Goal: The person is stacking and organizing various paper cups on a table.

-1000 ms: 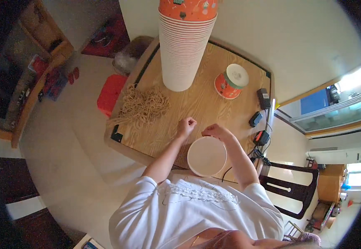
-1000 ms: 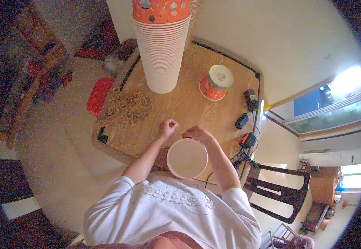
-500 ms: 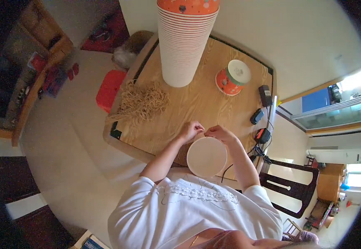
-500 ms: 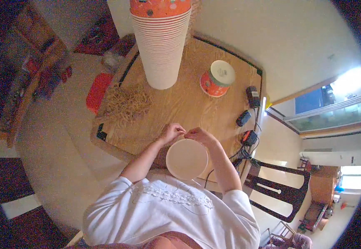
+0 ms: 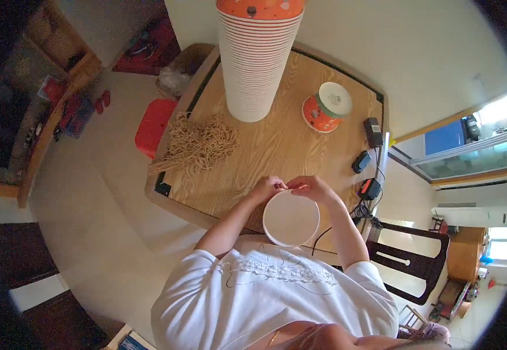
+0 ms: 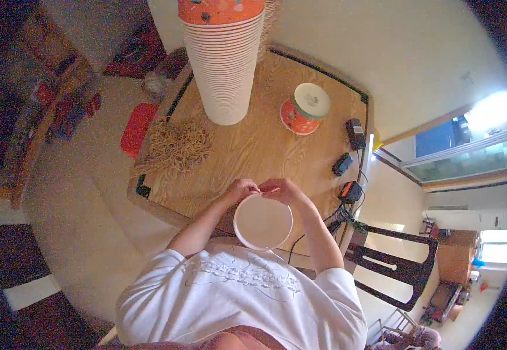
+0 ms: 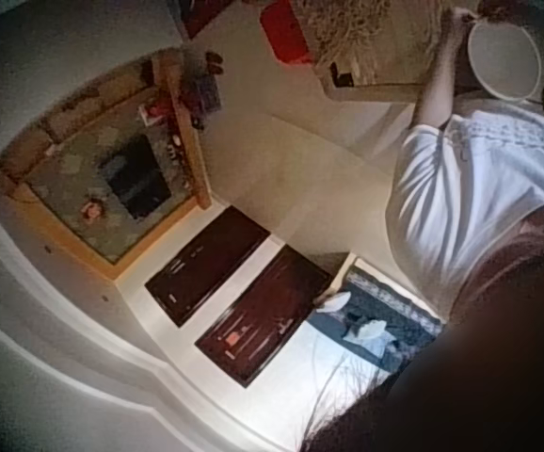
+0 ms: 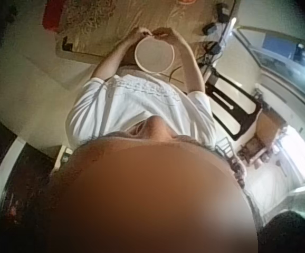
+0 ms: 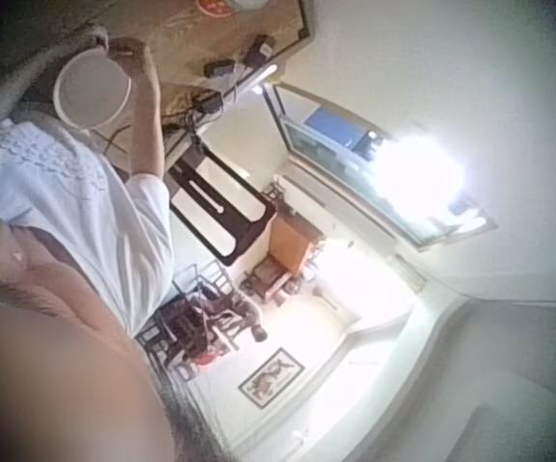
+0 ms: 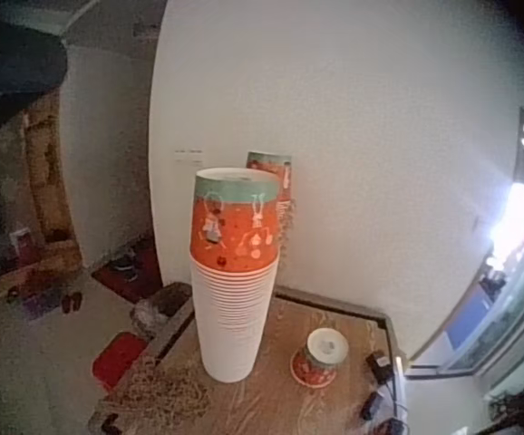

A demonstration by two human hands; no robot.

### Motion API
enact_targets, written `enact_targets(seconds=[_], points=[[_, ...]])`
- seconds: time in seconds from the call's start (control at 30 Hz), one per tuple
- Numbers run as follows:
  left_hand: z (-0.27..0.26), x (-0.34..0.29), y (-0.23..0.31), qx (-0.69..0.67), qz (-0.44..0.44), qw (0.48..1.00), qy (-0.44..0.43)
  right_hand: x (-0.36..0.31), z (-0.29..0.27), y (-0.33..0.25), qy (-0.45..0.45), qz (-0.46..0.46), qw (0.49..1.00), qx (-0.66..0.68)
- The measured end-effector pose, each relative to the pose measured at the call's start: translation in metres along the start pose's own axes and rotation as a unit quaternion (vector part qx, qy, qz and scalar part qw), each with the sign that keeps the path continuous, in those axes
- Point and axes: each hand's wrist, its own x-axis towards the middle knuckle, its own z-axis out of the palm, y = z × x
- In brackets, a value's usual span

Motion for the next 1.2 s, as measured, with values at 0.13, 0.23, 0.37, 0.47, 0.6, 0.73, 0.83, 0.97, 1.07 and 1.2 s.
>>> enact_targets(seconds=[0.13,0.23,0.37,0.47,0.6,0.73,0.83,0.97,1.07,1.2], points=[[-0.001,0.002,0.006,0.046,-0.029,0.998,-0.016,-0.007,0.011,0.004,0.024,-0.032,0.999,-0.001],[-0.003,0.002,0.012,0.011,-0.062,0.997,-0.037,-0.008,0.012,0.006,0.049,-0.008,0.998,-0.040],[-0.005,-0.001,0.017,-0.005,-0.057,0.998,-0.018,-0.008,0.015,0.007,0.074,-0.024,0.991,-0.105],[-0.005,-0.003,0.018,0.004,-0.070,0.997,-0.010,-0.011,0.018,0.007,0.080,-0.045,0.990,-0.104],[-0.011,-0.007,0.013,-0.032,-0.118,0.992,0.002,-0.013,0.018,0.001,0.079,-0.063,0.989,-0.103],[-0.041,-0.021,0.030,-0.276,-0.131,0.951,0.048,-0.025,0.008,-0.009,0.167,0.009,0.981,-0.102],[-0.085,-0.039,0.069,-0.355,-0.110,0.928,0.007,-0.036,-0.005,0.013,0.280,-0.121,0.946,-0.113],[-0.113,-0.062,0.101,-0.354,-0.078,0.929,-0.073,-0.052,-0.003,0.009,0.299,-0.040,0.945,-0.129],[-0.103,-0.069,0.101,-0.191,-0.149,0.970,0.002,-0.061,0.016,0.022,0.275,-0.058,0.953,-0.116],[-0.060,-0.090,0.074,0.088,-0.050,0.991,0.092,-0.079,0.054,0.014,0.180,-0.033,0.983,0.029]])
